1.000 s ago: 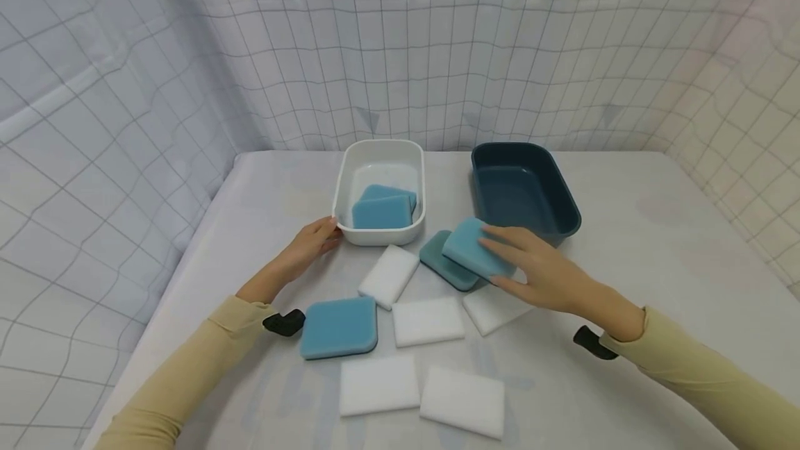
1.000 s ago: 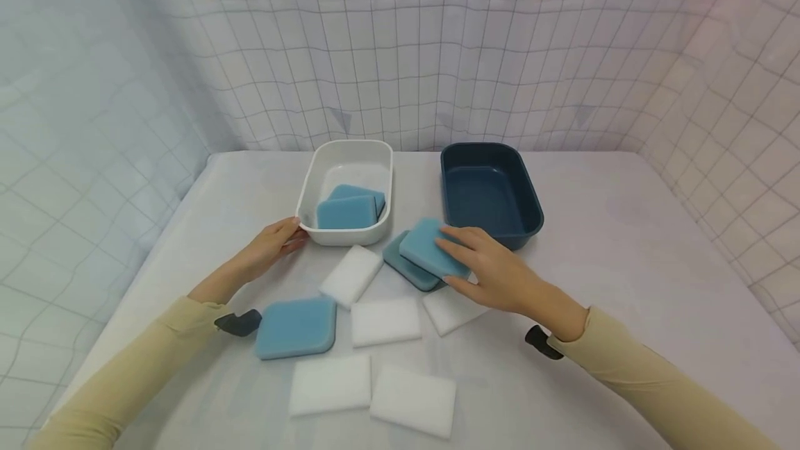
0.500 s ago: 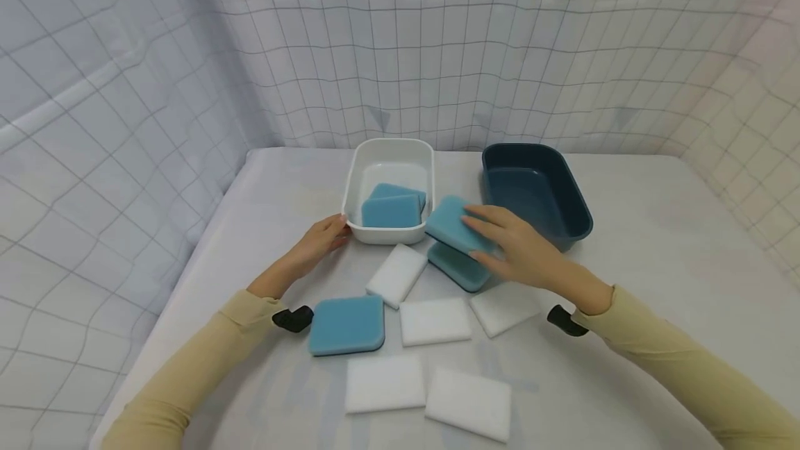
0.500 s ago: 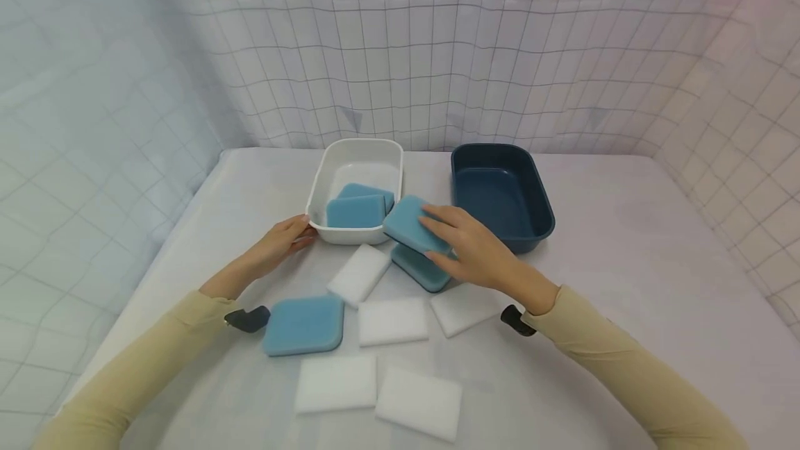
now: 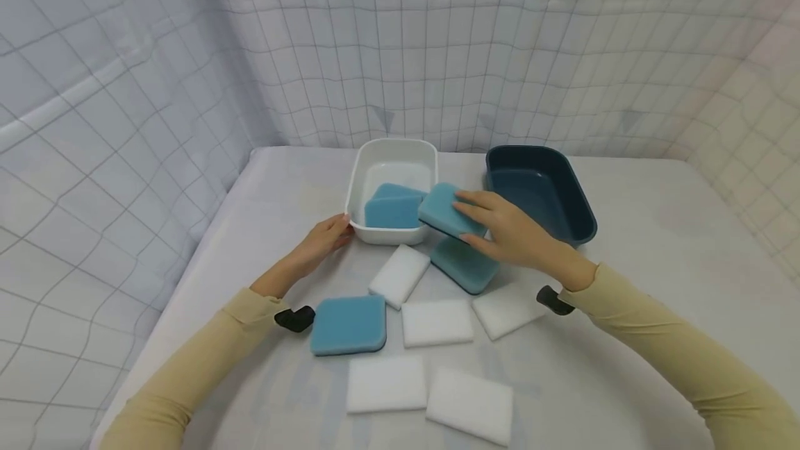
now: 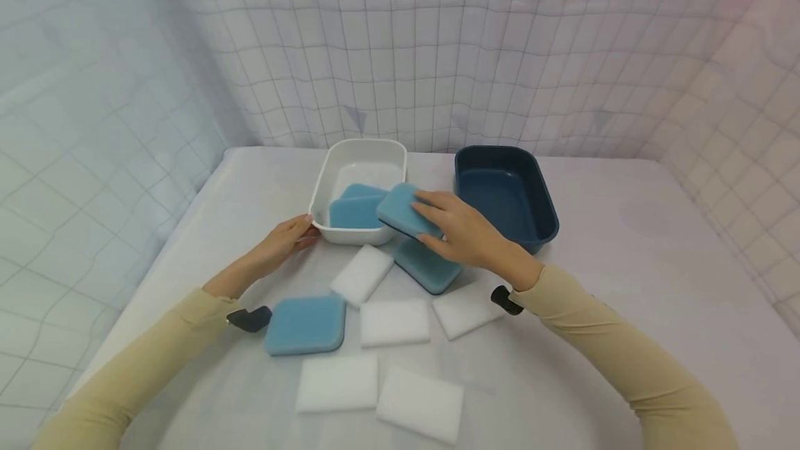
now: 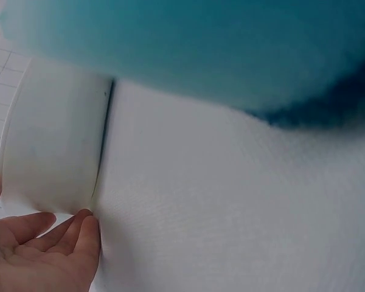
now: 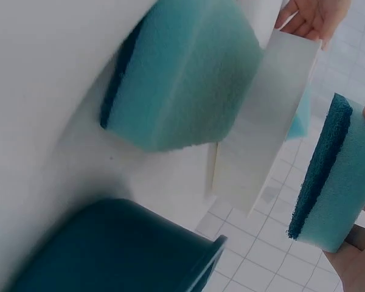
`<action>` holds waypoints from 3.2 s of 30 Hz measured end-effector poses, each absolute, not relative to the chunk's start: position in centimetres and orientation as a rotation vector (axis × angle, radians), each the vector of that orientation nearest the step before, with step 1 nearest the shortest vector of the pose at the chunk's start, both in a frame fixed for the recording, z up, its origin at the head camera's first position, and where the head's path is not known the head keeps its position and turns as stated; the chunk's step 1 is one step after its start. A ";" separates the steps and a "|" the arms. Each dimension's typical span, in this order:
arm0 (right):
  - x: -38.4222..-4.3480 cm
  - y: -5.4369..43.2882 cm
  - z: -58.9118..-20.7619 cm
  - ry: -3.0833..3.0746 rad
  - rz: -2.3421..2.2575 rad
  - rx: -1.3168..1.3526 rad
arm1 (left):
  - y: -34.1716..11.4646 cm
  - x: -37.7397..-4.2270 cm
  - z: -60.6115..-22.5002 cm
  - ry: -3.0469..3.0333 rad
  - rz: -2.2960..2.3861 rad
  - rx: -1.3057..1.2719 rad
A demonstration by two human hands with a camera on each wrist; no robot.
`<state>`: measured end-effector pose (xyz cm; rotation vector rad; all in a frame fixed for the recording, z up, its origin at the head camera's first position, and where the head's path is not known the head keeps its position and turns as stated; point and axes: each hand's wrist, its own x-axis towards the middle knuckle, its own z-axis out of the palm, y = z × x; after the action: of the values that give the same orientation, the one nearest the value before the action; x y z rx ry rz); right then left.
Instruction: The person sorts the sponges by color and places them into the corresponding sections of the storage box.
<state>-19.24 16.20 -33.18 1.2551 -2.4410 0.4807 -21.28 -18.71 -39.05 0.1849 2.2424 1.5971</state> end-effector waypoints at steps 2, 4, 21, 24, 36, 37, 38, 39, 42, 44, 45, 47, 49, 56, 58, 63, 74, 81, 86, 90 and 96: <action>-19.3 16.1 -33.0 -2.460 0.476 1.250 | -18.7 -21.2 -39.0 2.244 1.584 0.178; -19.5 16.1 -32.9 -2.483 0.466 1.232 | -18.6 -21.1 -39.0 2.251 1.575 0.183; -22.4 14.0 -32.8 -2.554 0.477 1.221 | -18.7 -21.0 -39.1 2.275 1.561 0.158; -22.7 13.7 -32.8 -2.563 0.480 1.209 | -18.7 -21.1 -39.1 2.276 1.563 0.150; -24.3 12.4 -33.1 -2.577 0.492 1.192 | -18.7 -21.2 -39.1 2.282 1.553 0.138; -24.4 12.3 -33.2 -2.575 0.493 1.193 | -18.7 -21.2 -39.1 2.284 1.551 0.134; -24.6 12.2 -33.3 -2.568 0.493 1.195 | -18.7 -21.2 -39.1 2.285 1.551 0.133; -24.7 12.1 -33.4 -2.561 0.491 1.197 | -18.7 -21.2 -39.1 2.286 1.550 0.133; -25.0 11.8 -33.5 -2.552 0.499 1.196 | -18.6 -21.1 -39.1 2.289 1.549 0.139; -25.1 11.6 -33.4 -2.556 0.503 1.193 | -18.6 -21.1 -39.2 2.287 1.549 0.139; -25.1 11.5 -33.4 -2.564 0.505 1.190 | -18.6 -21.1 -39.2 2.288 1.548 0.142; -25.2 11.2 -33.3 -2.581 0.500 1.180 | -18.6 -21.0 -39.2 2.290 1.546 0.139; -25.3 11.0 -33.3 -2.590 0.496 1.168 | -18.6 -21.0 -39.2 2.287 1.551 0.137; -26.0 10.2 -33.9 -2.614 0.510 1.135 | -18.5 -20.7 -38.8 2.288 1.553 0.135; -26.3 9.9 -34.1 -2.632 0.523 1.129 | -18.5 -20.7 -38.8 2.290 1.550 0.130; -26.8 9.8 -34.3 -2.704 0.595 1.106 | -18.4 -20.7 -38.8 2.289 1.558 0.129; -27.2 9.8 -34.3 -2.632 0.531 1.100 | -18.4 -20.7 -38.7 2.285 1.563 0.144; -26.9 10.2 -33.7 -2.633 0.518 1.090 | -18.5 -20.9 -38.8 2.291 1.553 0.136; -26.3 10.8 -33.5 -2.607 0.502 1.101 | -18.6 -20.9 -38.8 2.284 1.565 0.138; -25.8 11.5 -33.6 -2.557 0.517 1.130 | -18.5 -20.9 -38.9 2.286 1.565 0.132; -24.9 12.4 -33.8 -2.460 0.512 1.163 | -18.4 -20.9 -39.0 2.302 1.551 0.123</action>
<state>-24.94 12.38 -33.78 1.1633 -2.4599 0.5122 -20.86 -18.36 -38.96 0.1230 2.3018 1.5511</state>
